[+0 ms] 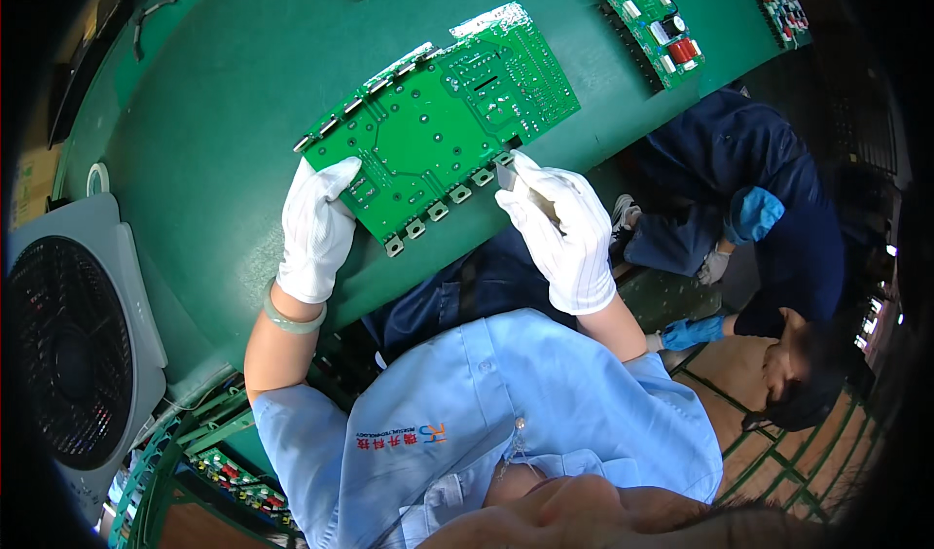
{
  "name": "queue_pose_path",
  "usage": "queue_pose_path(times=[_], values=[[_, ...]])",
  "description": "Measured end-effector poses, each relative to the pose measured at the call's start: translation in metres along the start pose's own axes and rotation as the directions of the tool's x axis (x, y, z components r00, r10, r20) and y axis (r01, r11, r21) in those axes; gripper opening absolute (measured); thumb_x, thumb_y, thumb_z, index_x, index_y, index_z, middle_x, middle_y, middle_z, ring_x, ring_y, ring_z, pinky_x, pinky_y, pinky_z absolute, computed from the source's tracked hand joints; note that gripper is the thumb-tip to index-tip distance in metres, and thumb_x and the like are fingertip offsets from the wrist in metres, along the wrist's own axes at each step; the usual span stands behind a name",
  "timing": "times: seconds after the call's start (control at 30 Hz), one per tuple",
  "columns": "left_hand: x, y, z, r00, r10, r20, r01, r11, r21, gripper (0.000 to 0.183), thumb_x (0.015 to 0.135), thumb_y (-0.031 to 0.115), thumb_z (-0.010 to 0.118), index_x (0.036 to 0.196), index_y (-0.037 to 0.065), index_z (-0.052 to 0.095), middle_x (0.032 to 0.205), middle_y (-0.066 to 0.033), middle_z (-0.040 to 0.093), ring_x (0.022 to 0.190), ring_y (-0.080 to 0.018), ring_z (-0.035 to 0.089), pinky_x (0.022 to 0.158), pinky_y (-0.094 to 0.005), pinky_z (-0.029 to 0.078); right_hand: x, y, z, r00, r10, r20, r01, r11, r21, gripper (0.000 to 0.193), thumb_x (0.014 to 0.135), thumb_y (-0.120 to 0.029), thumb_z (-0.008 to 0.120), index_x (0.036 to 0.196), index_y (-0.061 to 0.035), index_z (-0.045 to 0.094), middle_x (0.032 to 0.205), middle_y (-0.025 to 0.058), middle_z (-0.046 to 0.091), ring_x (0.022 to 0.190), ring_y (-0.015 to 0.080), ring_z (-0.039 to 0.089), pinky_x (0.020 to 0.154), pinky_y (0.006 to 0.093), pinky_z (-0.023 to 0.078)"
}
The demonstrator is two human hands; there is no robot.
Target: The person repeatedly picks up green printed circuit boards from a green workbench, turns them over to view both sides, and places them back down. The person wears white gloves and a light blue shirt. Other workers are visible in the background.
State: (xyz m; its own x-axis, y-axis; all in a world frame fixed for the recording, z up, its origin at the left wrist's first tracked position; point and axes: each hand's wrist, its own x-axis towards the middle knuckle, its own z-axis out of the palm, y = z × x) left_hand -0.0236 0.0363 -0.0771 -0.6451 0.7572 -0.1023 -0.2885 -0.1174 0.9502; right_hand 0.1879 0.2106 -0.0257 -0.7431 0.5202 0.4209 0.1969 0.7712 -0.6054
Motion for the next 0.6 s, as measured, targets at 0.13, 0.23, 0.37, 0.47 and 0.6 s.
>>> queue_pose_path(times=[0.13,0.23,0.37,0.47,0.6], values=[[0.001,0.001,-0.001,1.000,0.020,0.008,-0.021,0.991,0.130,0.036,0.103,0.016,0.047,0.133,-0.003,0.051,0.127,-0.0108,0.059,0.112,-0.0204,0.062,0.096,-0.0358,0.053,0.003,-0.003,0.000,0.999,0.025,-0.022,-0.025,1.000,0.009,0.028,0.076,-0.010,0.083,0.098,0.0000,0.068,0.100,0.0138,0.073,0.086,0.0304,0.069,0.075,0.0375,0.056],[0.005,0.020,0.020,0.995,-0.102,-0.024,0.097,0.984,-0.147,0.035,0.102,0.014,0.052,0.133,-0.002,0.051,0.123,-0.0097,0.061,0.110,-0.0194,0.062,0.093,-0.0349,0.054,0.002,-0.002,0.000,1.000,0.025,-0.017,-0.025,1.000,-0.011,0.028,0.076,-0.010,0.083,0.097,0.0000,0.068,0.099,0.0138,0.073,0.085,0.0306,0.068,0.075,0.0376,0.056],[0.009,0.036,0.036,0.976,-0.203,-0.072,0.189,0.968,-0.166,0.039,0.095,0.004,0.065,0.131,0.000,0.051,0.118,-0.0078,0.064,0.106,-0.0167,0.065,0.090,-0.0323,0.055,0.002,-0.001,0.001,1.000,0.020,-0.020,-0.020,1.000,-0.004,0.028,0.076,-0.010,0.084,0.097,0.0000,0.067,0.095,0.0136,0.072,0.084,0.0308,0.068,0.074,0.0374,0.056],[0.009,0.034,0.036,0.973,-0.206,-0.099,0.195,0.974,-0.113,0.044,0.090,-0.001,0.071,0.129,0.001,0.052,0.116,-0.0070,0.065,0.103,-0.0148,0.066,0.090,-0.0305,0.055,0.002,-0.001,0.001,0.999,0.029,-0.020,-0.029,1.000,0.006,0.028,0.075,-0.009,0.084,0.097,-0.0004,0.068,0.094,0.0136,0.072,0.084,0.0307,0.068,0.074,0.0371,0.056],[0.009,0.031,0.035,0.975,-0.198,-0.102,0.186,0.976,-0.117,0.045,0.089,-0.002,0.072,0.129,0.001,0.052,0.115,-0.0071,0.066,0.102,-0.0144,0.066,0.090,-0.0301,0.055,0.000,-0.002,0.001,0.999,0.029,-0.015,-0.029,1.000,0.009,0.028,0.075,-0.008,0.084,0.097,-0.0002,0.068,0.093,0.0143,0.072,0.083,0.0303,0.068,0.073,0.0366,0.056]])
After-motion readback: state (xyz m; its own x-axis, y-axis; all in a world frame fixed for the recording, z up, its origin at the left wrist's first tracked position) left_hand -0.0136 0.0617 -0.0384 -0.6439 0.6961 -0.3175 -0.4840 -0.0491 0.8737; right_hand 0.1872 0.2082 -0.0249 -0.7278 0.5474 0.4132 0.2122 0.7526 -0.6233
